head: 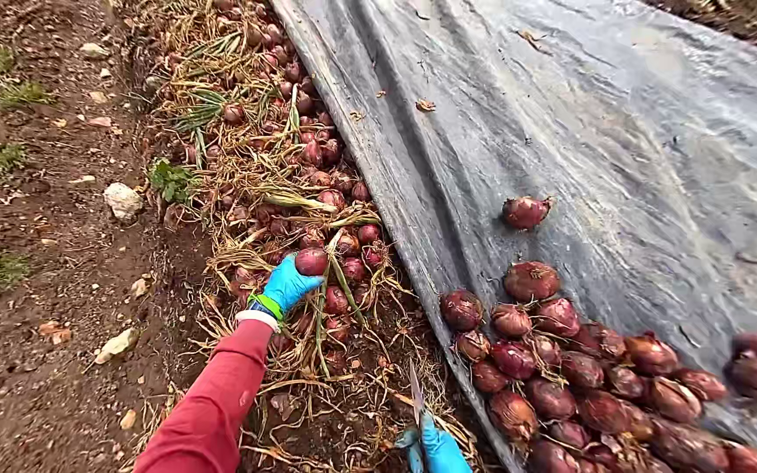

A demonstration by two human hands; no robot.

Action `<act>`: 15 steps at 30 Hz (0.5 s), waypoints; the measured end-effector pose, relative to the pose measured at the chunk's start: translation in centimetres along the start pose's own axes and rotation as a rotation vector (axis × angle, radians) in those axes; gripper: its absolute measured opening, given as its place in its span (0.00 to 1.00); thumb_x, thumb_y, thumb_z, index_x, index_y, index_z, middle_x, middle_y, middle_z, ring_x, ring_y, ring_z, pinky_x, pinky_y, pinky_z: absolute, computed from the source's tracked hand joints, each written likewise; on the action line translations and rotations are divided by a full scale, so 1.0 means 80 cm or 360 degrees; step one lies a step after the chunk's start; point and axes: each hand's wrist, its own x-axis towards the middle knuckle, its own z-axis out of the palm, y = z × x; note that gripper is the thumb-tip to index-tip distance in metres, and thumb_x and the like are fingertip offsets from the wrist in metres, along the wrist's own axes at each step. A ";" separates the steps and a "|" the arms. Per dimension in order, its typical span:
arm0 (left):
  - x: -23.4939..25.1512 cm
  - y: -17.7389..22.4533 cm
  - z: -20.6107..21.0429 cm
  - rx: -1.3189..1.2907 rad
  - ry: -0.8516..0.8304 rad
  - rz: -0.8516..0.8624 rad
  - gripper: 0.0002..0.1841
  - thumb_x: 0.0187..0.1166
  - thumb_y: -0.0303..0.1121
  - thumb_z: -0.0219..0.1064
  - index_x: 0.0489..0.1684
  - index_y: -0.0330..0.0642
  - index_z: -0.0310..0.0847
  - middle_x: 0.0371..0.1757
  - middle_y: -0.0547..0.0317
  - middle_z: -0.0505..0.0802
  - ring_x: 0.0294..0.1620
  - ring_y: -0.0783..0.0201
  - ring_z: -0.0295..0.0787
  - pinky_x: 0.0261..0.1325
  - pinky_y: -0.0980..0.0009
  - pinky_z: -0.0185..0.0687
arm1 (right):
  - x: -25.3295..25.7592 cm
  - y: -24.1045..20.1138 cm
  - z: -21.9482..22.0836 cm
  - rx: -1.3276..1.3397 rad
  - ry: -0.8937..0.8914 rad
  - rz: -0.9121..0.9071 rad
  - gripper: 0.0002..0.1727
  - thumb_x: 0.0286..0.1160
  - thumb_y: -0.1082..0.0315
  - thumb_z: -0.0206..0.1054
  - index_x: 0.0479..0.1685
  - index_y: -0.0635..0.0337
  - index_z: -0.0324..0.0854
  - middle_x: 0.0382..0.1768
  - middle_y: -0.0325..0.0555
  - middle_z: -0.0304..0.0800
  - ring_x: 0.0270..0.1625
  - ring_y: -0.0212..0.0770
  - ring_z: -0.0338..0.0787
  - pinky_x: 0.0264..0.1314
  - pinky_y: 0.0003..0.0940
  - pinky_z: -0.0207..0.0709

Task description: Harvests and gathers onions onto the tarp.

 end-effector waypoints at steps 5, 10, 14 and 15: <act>-0.154 0.095 -0.034 0.0097 -0.0461 0.0277 0.49 0.37 0.58 0.93 0.73 0.64 0.82 0.56 0.65 0.96 0.59 0.64 0.93 0.66 0.48 0.90 | 0.027 -0.088 0.051 0.0057 -0.0270 -0.0606 0.51 0.64 0.15 0.52 0.44 0.61 0.87 0.14 0.42 0.78 0.12 0.41 0.80 0.16 0.40 0.82; -0.237 0.092 -0.041 0.0451 -0.0979 0.0454 0.43 0.45 0.69 0.86 0.60 0.52 0.87 0.45 0.61 0.96 0.50 0.60 0.95 0.57 0.46 0.90 | -0.006 -0.123 0.082 -0.0415 -0.0040 -0.0846 0.52 0.72 0.16 0.30 0.25 0.54 0.82 0.14 0.41 0.80 0.14 0.39 0.80 0.16 0.39 0.79; -0.236 0.057 -0.028 0.0626 -0.0725 0.0274 0.43 0.43 0.75 0.83 0.55 0.53 0.89 0.42 0.59 0.96 0.48 0.55 0.94 0.56 0.42 0.89 | -0.025 -0.096 0.069 -0.0344 -0.0088 -0.0566 0.48 0.84 0.26 0.30 0.30 0.57 0.84 0.11 0.43 0.76 0.11 0.40 0.76 0.14 0.39 0.76; -0.235 0.054 -0.024 0.0450 -0.0618 0.0246 0.42 0.44 0.73 0.85 0.54 0.52 0.89 0.42 0.59 0.96 0.48 0.56 0.95 0.56 0.44 0.90 | -0.024 -0.092 0.065 -0.0265 -0.0047 -0.0597 0.48 0.85 0.28 0.29 0.31 0.58 0.84 0.11 0.43 0.76 0.11 0.41 0.77 0.13 0.39 0.77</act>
